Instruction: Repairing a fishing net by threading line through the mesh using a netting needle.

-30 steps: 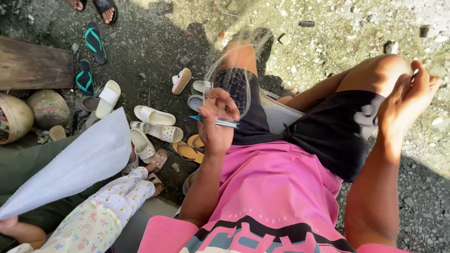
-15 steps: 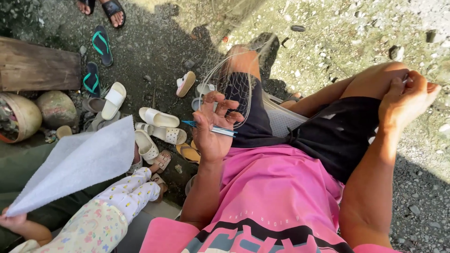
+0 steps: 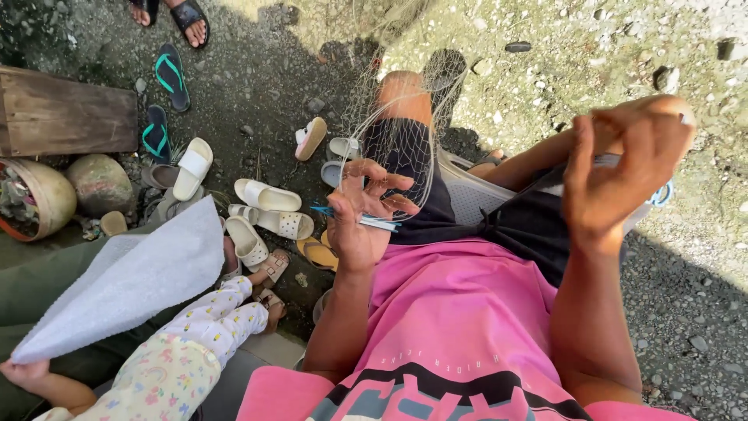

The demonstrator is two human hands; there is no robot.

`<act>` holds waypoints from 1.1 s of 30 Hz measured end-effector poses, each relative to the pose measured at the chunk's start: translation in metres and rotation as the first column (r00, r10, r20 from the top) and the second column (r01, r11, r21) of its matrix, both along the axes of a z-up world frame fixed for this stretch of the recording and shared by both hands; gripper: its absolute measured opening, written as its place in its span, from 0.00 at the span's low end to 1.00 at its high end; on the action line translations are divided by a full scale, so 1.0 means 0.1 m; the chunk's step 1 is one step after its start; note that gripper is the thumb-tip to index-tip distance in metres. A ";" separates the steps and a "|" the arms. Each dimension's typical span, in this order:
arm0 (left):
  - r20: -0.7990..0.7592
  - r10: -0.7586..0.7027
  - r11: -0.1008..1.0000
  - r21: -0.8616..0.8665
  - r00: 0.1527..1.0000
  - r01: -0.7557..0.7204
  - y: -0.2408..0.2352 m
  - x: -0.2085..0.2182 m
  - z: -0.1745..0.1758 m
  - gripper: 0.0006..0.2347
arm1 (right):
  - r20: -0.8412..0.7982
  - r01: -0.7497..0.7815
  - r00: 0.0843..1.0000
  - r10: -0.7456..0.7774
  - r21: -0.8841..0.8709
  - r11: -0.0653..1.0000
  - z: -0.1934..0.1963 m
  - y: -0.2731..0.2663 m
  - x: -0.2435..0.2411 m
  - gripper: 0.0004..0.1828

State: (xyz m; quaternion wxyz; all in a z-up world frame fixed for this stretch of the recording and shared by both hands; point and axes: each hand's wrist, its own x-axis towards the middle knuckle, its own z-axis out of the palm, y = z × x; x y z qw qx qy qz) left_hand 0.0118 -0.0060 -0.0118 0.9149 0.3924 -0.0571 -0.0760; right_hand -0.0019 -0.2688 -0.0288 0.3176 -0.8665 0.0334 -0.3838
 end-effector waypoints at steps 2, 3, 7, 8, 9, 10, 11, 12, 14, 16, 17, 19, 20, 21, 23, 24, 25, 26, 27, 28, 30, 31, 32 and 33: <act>-0.018 -0.055 0.998 -0.031 0.998 0.055 0.03 -0.04 -0.01 0.25 | -0.119 0.166 0.973 -0.197 -0.230 0.959 0.01 -0.18 0.04 0.13; -0.022 -0.053 0.998 -0.031 0.998 0.052 0.05 -0.05 -0.01 0.25 | -0.123 0.163 0.973 -0.195 -0.230 0.959 -0.23 -0.40 -0.04 0.13; -0.085 -0.156 0.988 -0.023 0.984 0.154 0.06 -0.08 -0.02 0.26 | -0.420 0.430 0.622 -0.661 -0.522 0.737 -1.39 -1.34 -0.37 0.26; -0.102 -0.188 0.982 -0.022 0.977 0.187 0.05 -0.07 -0.02 0.25 | -0.576 0.484 0.480 -0.661 -0.455 0.748 -1.75 -1.58 -0.46 0.27; -0.100 -0.190 0.982 -0.025 0.977 0.189 0.06 -0.06 -0.02 0.25 | -0.573 0.486 0.480 -0.664 -0.456 0.745 -1.72 -1.56 -0.51 0.27; -0.128 -0.237 0.972 -0.038 0.963 0.234 0.07 -0.05 -0.03 0.28 | -0.489 0.492 0.573 -0.658 -0.437 0.753 -1.71 -1.53 -0.56 0.14; -0.156 -0.283 0.959 -0.053 0.946 0.278 0.08 -0.05 -0.03 0.34 | -0.397 0.493 0.657 -0.640 -0.416 0.764 -1.70 -1.50 -0.62 0.02; -0.160 -0.284 0.959 -0.052 0.945 0.279 0.08 -0.05 -0.02 0.34 | -0.401 0.493 0.655 -0.640 -0.416 0.764 -1.64 -1.48 -0.63 0.02; -0.185 -0.307 0.950 0.006 0.934 0.313 0.07 -0.03 0.00 0.35 | -0.410 0.405 0.729 -0.548 -0.387 0.828 -1.53 -1.44 -0.64 0.04; -0.160 -0.268 0.962 0.004 0.950 0.272 0.04 -0.06 -0.01 0.30 | -0.449 0.251 0.853 -0.267 -0.095 0.963 -0.80 -0.95 -0.53 0.05; -0.135 -0.222 0.975 -0.001 0.966 0.224 0.03 -0.08 0.00 0.26 | -0.387 0.046 0.921 0.036 0.200 0.979 -0.43 -0.70 -0.47 0.08; -0.144 -0.257 0.965 0.025 0.956 0.263 0.06 -0.07 0.00 0.30 | -0.386 -0.065 0.901 0.196 0.326 0.943 0.09 -0.28 -0.36 0.09; -0.157 -0.286 0.954 0.047 0.945 0.296 0.08 -0.08 0.00 0.34 | -0.364 -0.176 0.860 0.357 0.445 0.878 0.35 -0.07 -0.31 0.11; -0.159 -0.288 0.953 0.048 0.944 0.298 0.08 -0.08 0.01 0.34 | -0.364 -0.174 0.861 0.356 0.446 0.878 0.49 0.06 -0.30 0.11; -0.133 -0.283 0.954 0.061 0.950 0.293 0.08 -0.09 0.03 0.33 | -0.256 -0.458 0.770 0.585 0.416 0.785 0.75 0.30 -0.26 0.08; -0.132 -0.282 0.954 0.062 0.950 0.292 0.08 -0.09 0.04 0.33 | -0.254 -0.459 0.770 0.585 0.416 0.785 0.85 0.38 -0.20 0.08; -0.134 -0.287 0.950 0.084 0.948 0.300 0.08 -0.10 0.06 0.33 | -0.243 -0.514 0.725 0.644 0.431 0.741 0.95 0.47 -0.15 0.04; -0.136 -0.293 0.945 0.107 0.946 0.308 0.09 -0.10 0.07 0.33 | -0.232 -0.566 0.676 0.700 0.445 0.694 1.05 0.55 -0.10 0.03; -0.134 -0.293 0.945 0.108 0.947 0.308 0.09 -0.11 0.07 0.33 | -0.230 -0.566 0.677 0.700 0.444 0.694 1.05 0.58 -0.07 0.03; -0.142 -0.293 0.945 0.107 0.946 0.309 0.09 -0.12 0.06 0.33 | -0.223 -0.603 0.660 0.717 0.413 0.683 1.05 0.61 -0.04 0.05; -0.150 -0.289 0.946 0.107 0.945 0.307 0.10 -0.14 0.02 0.33 | -0.218 -0.639 0.640 0.737 0.382 0.668 1.05 0.65 0.01 0.08; -0.140 -0.281 0.951 0.093 0.950 0.295 0.11 -0.15 -0.02 0.29 | -0.228 -0.668 0.638 0.736 0.312 0.675 1.04 0.66 0.02 0.09; -0.128 -0.273 0.956 0.077 0.953 0.284 0.12 -0.16 -0.07 0.24 | -0.238 -0.694 0.637 0.733 0.237 0.680 1.04 0.67 0.03 0.10; -0.127 -0.271 0.956 0.076 0.954 0.282 0.14 -0.17 -0.11 0.24 | -0.239 -0.695 0.636 0.734 0.236 0.679 1.01 0.68 0.03 0.10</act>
